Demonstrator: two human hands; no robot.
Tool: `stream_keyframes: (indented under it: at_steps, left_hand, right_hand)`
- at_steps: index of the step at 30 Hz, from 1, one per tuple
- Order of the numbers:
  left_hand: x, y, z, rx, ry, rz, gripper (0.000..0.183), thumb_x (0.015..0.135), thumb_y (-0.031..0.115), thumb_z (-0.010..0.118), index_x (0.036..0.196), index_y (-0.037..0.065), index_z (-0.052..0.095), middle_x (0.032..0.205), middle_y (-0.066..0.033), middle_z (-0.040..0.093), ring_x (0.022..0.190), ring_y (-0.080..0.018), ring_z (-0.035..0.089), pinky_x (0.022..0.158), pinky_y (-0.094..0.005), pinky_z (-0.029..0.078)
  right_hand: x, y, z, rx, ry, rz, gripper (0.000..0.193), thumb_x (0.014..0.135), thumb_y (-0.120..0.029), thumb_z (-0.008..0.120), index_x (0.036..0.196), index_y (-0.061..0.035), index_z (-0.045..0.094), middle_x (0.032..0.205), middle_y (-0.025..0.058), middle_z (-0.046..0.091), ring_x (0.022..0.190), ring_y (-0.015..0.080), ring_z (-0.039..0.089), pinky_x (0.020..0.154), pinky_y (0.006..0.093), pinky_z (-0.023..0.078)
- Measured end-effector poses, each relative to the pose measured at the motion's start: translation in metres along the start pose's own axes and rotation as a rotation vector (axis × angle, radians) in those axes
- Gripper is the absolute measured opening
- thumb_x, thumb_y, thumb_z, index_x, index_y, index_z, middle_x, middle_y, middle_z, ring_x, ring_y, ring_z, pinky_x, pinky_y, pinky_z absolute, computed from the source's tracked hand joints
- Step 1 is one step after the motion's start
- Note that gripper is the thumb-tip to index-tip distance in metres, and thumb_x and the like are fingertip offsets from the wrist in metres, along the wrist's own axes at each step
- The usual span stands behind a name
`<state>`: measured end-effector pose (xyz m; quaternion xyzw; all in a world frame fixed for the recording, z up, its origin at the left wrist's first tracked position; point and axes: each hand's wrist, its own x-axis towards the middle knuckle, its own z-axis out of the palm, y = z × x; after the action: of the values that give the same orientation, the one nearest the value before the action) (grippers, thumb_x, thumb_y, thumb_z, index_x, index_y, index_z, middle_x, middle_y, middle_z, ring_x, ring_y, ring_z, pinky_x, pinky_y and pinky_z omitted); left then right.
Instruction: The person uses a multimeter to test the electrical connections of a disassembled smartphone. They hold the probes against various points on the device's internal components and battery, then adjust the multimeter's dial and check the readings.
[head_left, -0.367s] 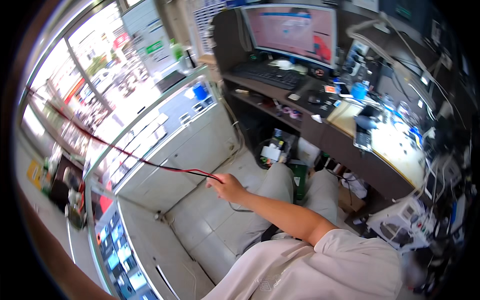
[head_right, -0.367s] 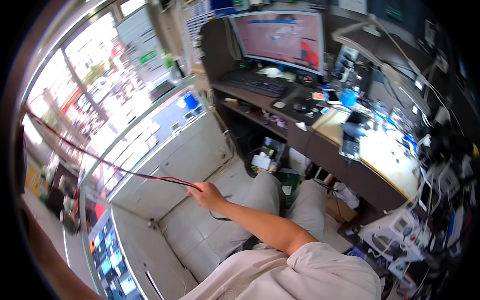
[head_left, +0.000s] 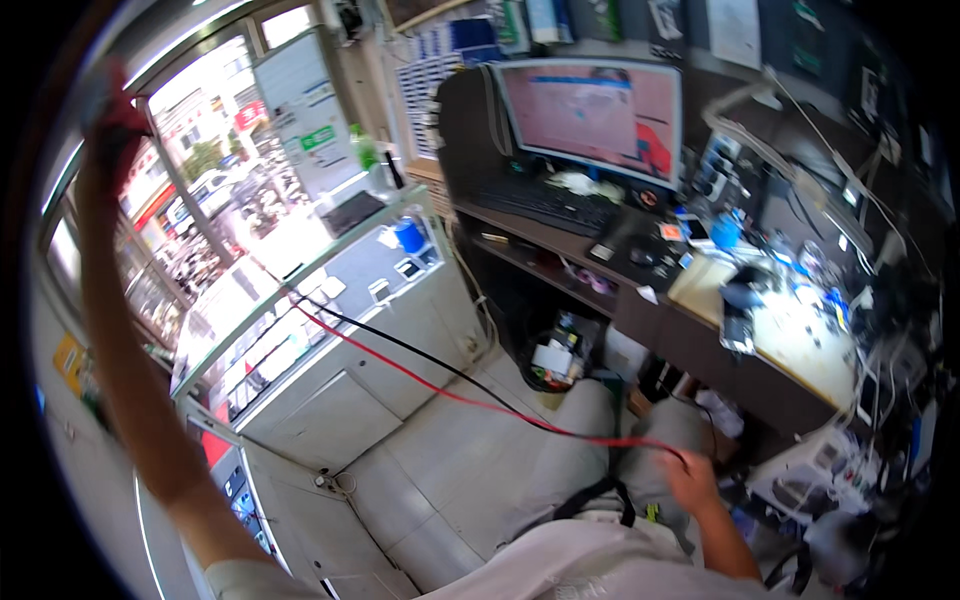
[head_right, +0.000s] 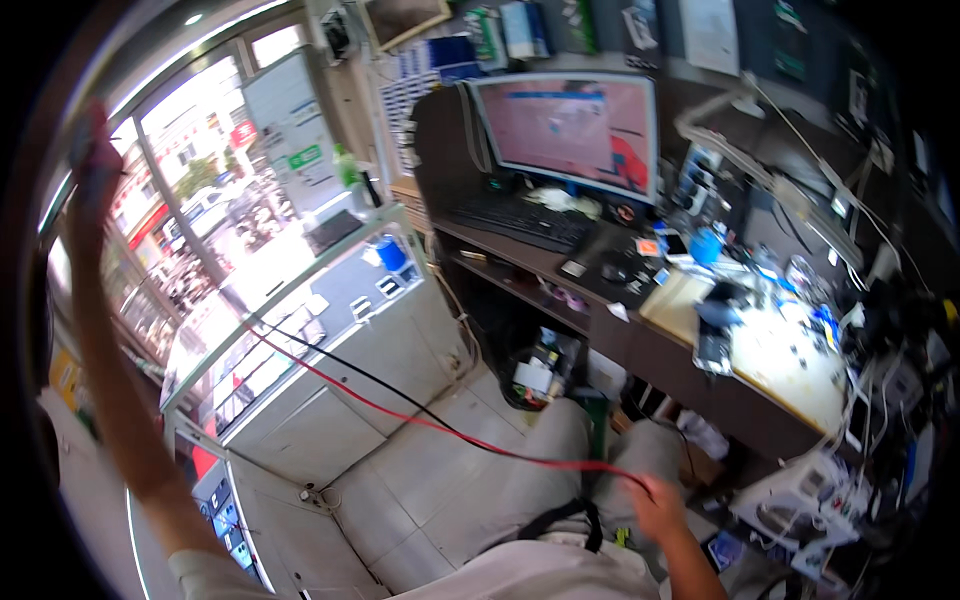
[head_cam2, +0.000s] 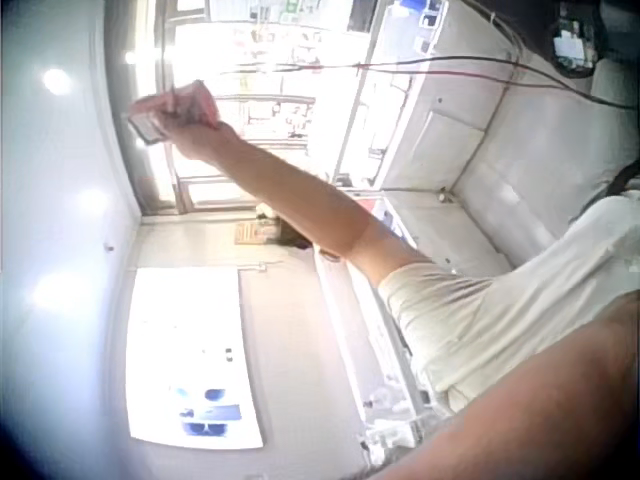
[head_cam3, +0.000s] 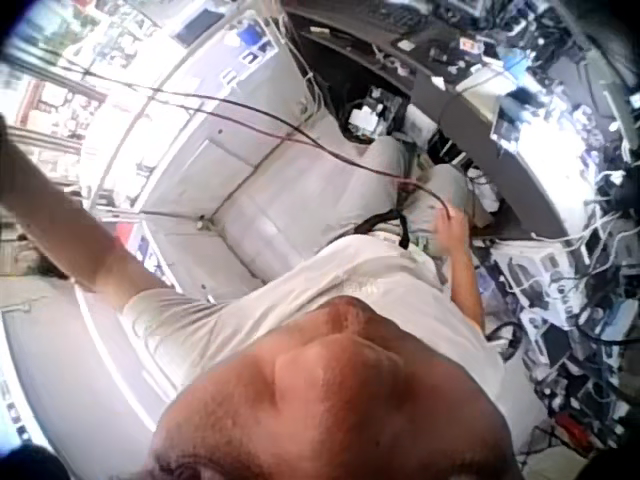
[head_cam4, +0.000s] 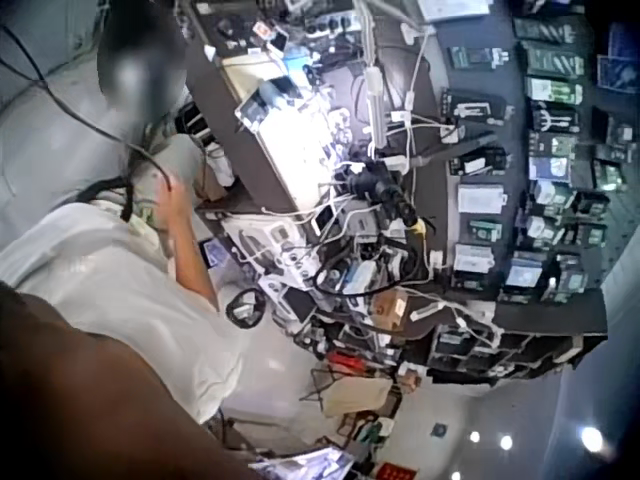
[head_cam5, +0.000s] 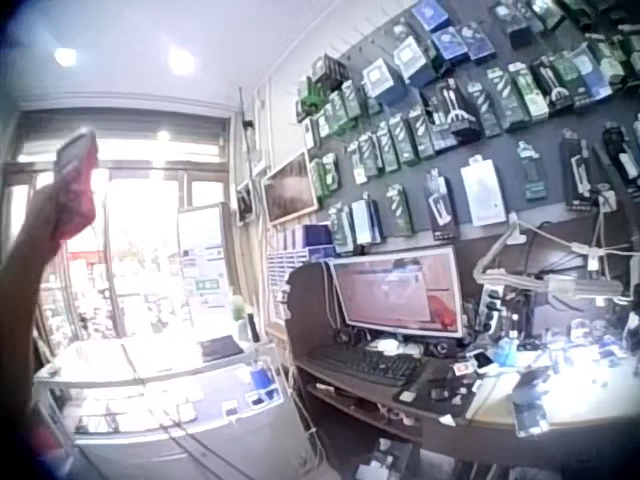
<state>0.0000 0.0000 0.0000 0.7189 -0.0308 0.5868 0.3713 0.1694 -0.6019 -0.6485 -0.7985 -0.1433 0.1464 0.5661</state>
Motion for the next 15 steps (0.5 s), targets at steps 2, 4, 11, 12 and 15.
stream_keyframes:
  at_steps: [2,4,11,12,15]
  left_hand:
    - [-0.094,-0.129,0.087,0.043,-0.021,-0.197,0.049,0.102,0.047,0.076,0.124,0.004,0.070,0.099,-0.0090,0.076,0.082,-0.0166,0.075,0.078,-0.0315,0.063]
    - [-0.170,-0.147,0.165,0.082,-0.035,-0.242,0.048,0.103,0.051,0.074,0.119,0.006,0.072,0.096,-0.0022,0.074,0.082,-0.0099,0.073,0.071,-0.0247,0.058]
    - [-0.386,-0.177,0.335,-0.513,-0.327,-0.487,0.041,0.115,0.030,0.062,0.141,-0.002,0.059,0.117,-0.0053,0.073,0.098,-0.0081,0.067,0.087,-0.0256,0.057]
    - [-0.408,-0.170,0.351,-0.555,-0.383,-0.493,0.039,0.118,0.029,0.056,0.143,-0.001,0.058,0.120,-0.0054,0.071,0.103,-0.0079,0.066,0.090,-0.0248,0.056]
    - [-0.471,-0.150,0.386,-0.608,-0.516,-0.634,0.042,0.121,0.029,0.044,0.150,-0.001,0.052,0.125,-0.0054,0.067,0.107,-0.0077,0.064,0.094,-0.0247,0.054]
  right_hand:
    - [-0.070,-0.016,-0.062,-0.320,0.208,0.061,0.024,0.107,-0.021,0.063,0.104,-0.0034,0.079,0.070,0.0106,0.064,0.062,0.0228,0.061,0.061,0.0405,0.048]
    - [-0.101,0.006,-0.071,-0.363,0.301,0.190,0.023,0.104,-0.016,0.059,0.096,-0.0009,0.075,0.065,0.0130,0.062,0.058,0.0239,0.060,0.057,0.0387,0.045]
    - [-0.111,-0.059,-0.050,-0.589,0.458,-0.135,0.018,0.105,-0.016,0.064,0.098,0.0003,0.067,0.089,0.0238,0.068,0.083,0.0479,0.066,0.072,0.0510,0.052]
    - [-0.102,-0.070,-0.045,-0.619,0.446,-0.187,0.014,0.103,-0.013,0.066,0.099,0.0006,0.067,0.087,0.0216,0.067,0.081,0.0455,0.067,0.071,0.0486,0.053]
    - [-0.078,-0.092,-0.027,-0.588,0.455,-0.294,0.011,0.094,-0.005,0.073,0.103,-0.0025,0.068,0.086,0.0159,0.065,0.072,0.0360,0.067,0.063,0.0427,0.054]
